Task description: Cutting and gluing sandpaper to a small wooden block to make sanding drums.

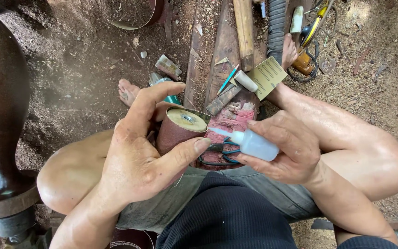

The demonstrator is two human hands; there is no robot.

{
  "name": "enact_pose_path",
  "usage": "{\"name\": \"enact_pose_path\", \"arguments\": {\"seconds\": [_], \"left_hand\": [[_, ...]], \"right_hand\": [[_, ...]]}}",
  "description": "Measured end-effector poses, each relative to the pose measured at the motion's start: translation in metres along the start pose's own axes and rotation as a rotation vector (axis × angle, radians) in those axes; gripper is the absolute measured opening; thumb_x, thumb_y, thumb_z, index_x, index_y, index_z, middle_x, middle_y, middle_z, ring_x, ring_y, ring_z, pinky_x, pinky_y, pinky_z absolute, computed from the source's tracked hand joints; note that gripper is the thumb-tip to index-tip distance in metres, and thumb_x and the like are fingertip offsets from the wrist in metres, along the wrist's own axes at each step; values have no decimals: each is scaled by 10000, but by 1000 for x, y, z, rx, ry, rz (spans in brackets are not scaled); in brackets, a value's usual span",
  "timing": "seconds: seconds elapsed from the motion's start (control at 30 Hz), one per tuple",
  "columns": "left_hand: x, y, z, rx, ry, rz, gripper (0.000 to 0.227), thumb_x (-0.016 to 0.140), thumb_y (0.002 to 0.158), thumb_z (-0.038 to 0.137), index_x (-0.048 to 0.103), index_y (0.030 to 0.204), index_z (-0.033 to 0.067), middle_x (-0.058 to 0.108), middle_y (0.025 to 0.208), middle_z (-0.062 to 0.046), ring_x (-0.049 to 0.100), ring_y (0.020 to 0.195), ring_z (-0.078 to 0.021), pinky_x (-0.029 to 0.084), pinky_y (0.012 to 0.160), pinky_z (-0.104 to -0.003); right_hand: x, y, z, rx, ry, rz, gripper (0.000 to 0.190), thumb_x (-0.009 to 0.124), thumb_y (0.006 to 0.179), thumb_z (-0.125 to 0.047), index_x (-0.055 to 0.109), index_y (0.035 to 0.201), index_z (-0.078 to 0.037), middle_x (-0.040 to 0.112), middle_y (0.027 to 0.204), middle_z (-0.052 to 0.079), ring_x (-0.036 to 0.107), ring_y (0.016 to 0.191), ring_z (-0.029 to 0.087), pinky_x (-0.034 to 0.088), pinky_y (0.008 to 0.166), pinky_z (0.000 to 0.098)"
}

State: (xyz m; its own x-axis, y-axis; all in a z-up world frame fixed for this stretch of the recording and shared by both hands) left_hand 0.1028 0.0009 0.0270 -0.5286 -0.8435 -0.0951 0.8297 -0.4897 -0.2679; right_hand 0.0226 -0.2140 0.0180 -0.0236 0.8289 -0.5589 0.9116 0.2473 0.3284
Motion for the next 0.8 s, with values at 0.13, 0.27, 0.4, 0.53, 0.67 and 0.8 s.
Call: {"name": "enact_pose_path", "arguments": {"seconds": [0.13,0.27,0.4,0.53,0.67,0.8], "left_hand": [[-1,-1,0,-6,1,3,701,834,875,147,457,1451,12,728,1040,-82,691,965,-118,562,865,-261],[-2,-1,1,14,41,5,692,838,878,152,467,1444,7,720,1046,-83,687,974,-121,564,873,-261],[-4,-2,2,27,52,10,699,837,888,156,459,1456,-2,727,1061,-82,696,987,-126,565,890,-264],[-4,-2,3,27,71,9,711,842,874,159,463,1452,-6,717,1033,-85,690,961,-127,559,864,-260],[-5,-2,4,43,73,7,716,840,881,154,454,1461,-11,722,1066,-90,700,1001,-131,560,907,-264],[-4,-3,2,47,56,2,718,835,894,142,447,1478,-10,729,1088,-95,705,1032,-136,553,950,-272]], "right_hand": [[-1,1,0,5,-10,-3,562,916,781,-173,614,1184,76,689,952,175,667,803,255,523,694,356],[-2,2,2,31,-12,0,558,922,768,-162,625,1176,75,690,934,171,655,776,245,511,675,352],[2,4,-6,-6,-26,-44,553,929,772,-190,623,1159,57,696,953,171,669,798,253,523,691,353],[-3,0,2,36,-26,24,563,923,781,-175,621,1186,75,680,948,167,660,800,251,526,701,355],[1,4,-5,-17,-2,-16,564,917,783,-196,615,1180,66,695,962,166,676,814,254,534,705,355],[2,2,-2,11,-4,-29,565,919,780,-192,627,1187,69,683,921,140,664,782,240,525,687,355]]}}
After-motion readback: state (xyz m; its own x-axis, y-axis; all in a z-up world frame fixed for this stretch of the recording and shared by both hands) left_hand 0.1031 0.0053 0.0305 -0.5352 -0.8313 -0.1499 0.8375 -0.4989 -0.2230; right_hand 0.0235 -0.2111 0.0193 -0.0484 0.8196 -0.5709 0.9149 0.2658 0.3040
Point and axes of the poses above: each hand's wrist, its own y-axis towards the middle knuckle, its own x-axis out of the palm, z = x × y, the point moved 7 cm from there along y, towards the middle knuckle
